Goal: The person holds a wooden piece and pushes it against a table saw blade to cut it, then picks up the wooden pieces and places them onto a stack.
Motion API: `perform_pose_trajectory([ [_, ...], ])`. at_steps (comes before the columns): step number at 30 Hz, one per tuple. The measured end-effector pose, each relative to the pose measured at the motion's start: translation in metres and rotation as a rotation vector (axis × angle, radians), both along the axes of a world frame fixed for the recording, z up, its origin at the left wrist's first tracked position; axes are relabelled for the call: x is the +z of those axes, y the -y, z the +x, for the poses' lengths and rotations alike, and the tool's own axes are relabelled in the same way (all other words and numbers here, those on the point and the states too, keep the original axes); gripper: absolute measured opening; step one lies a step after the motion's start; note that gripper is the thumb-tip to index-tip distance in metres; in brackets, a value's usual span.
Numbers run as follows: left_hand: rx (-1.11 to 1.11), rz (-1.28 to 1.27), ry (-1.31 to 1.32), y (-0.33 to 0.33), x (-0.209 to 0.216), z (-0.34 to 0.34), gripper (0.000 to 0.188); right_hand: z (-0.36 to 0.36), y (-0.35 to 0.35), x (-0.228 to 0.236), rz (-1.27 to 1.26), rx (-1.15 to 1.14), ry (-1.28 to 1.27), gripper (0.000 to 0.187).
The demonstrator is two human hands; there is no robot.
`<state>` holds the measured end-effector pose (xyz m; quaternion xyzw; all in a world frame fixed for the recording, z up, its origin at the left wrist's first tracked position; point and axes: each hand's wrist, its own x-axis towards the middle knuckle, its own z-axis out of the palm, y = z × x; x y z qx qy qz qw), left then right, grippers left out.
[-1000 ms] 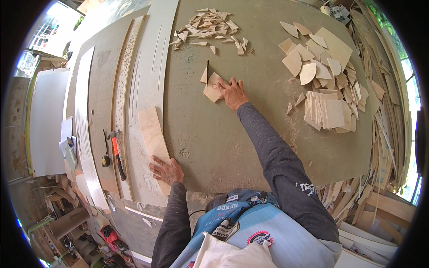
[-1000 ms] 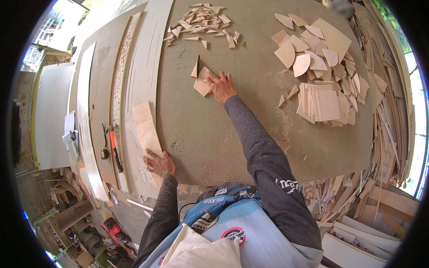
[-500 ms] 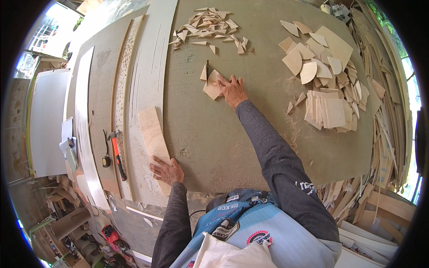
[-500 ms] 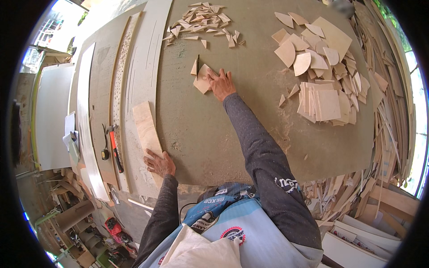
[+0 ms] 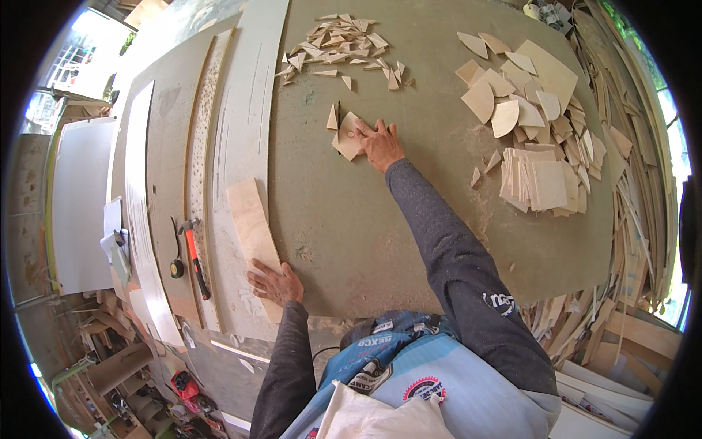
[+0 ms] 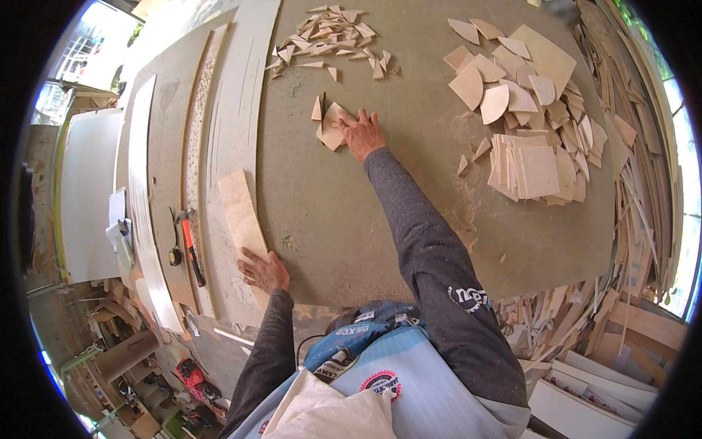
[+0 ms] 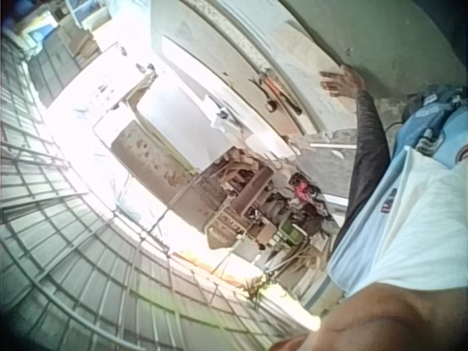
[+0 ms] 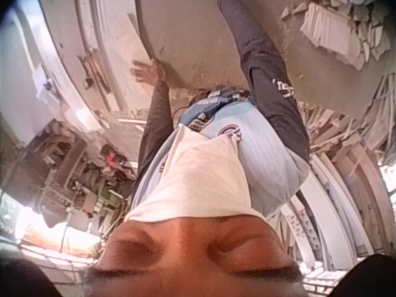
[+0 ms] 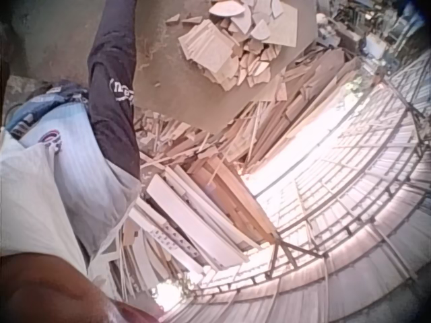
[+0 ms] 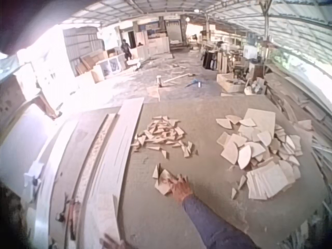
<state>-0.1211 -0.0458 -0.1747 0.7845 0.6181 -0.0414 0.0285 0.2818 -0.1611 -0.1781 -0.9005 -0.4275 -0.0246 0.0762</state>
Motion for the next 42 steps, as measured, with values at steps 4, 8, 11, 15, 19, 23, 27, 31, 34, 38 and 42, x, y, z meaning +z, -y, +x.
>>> perform_pose_trajectory([
  [4, 0.007, -0.011, 0.014, 0.002, 0.005, 0.003, 0.093, 0.002, -0.001, 0.011, -0.050, -0.004, -0.050, 0.050],
  [8, -0.004, -0.007, 0.023, 0.002, 0.005, 0.003, 0.093, 0.004, 0.000, 0.008, -0.046, -0.023, -0.032, 0.051],
  [11, -0.007, -0.001, 0.019, 0.002, 0.006, 0.002, 0.093, 0.006, -0.001, 0.003, -0.024, -0.028, -0.029, 0.051],
  [15, -0.006, 0.004, 0.019, 0.003, 0.006, 0.001, 0.092, 0.006, -0.002, 0.005, -0.043, -0.030, -0.055, 0.052],
  [19, 0.011, -0.010, 0.031, 0.005, 0.011, 0.005, 0.092, 0.008, -0.004, 0.010, -0.075, -0.033, -0.066, 0.052],
  [23, 0.013, -0.036, 0.029, 0.005, 0.015, 0.007, 0.094, 0.008, -0.004, 0.008, -0.043, -0.027, -0.053, 0.051],
  [27, 0.002, -0.027, 0.039, 0.005, 0.011, 0.004, 0.095, 0.016, -0.012, 0.015, -0.059, -0.099, -0.125, 0.052],
  [31, 0.012, -0.025, 0.039, 0.005, 0.014, 0.008, 0.095, 0.025, -0.011, 0.018, -0.062, -0.053, -0.153, 0.054],
  [34, -0.005, -0.004, 0.029, 0.007, 0.013, 0.004, 0.095, 0.022, -0.005, 0.018, -0.060, -0.025, -0.187, 0.057],
  [38, -0.007, 0.000, 0.026, 0.006, 0.006, 0.001, 0.095, 0.012, 0.005, 0.011, -0.043, 0.023, -0.156, 0.056],
  [42, -0.008, -0.021, 0.033, 0.004, 0.006, 0.000, 0.095, 0.002, 0.010, 0.013, -0.069, 0.049, -0.196, 0.056],
])
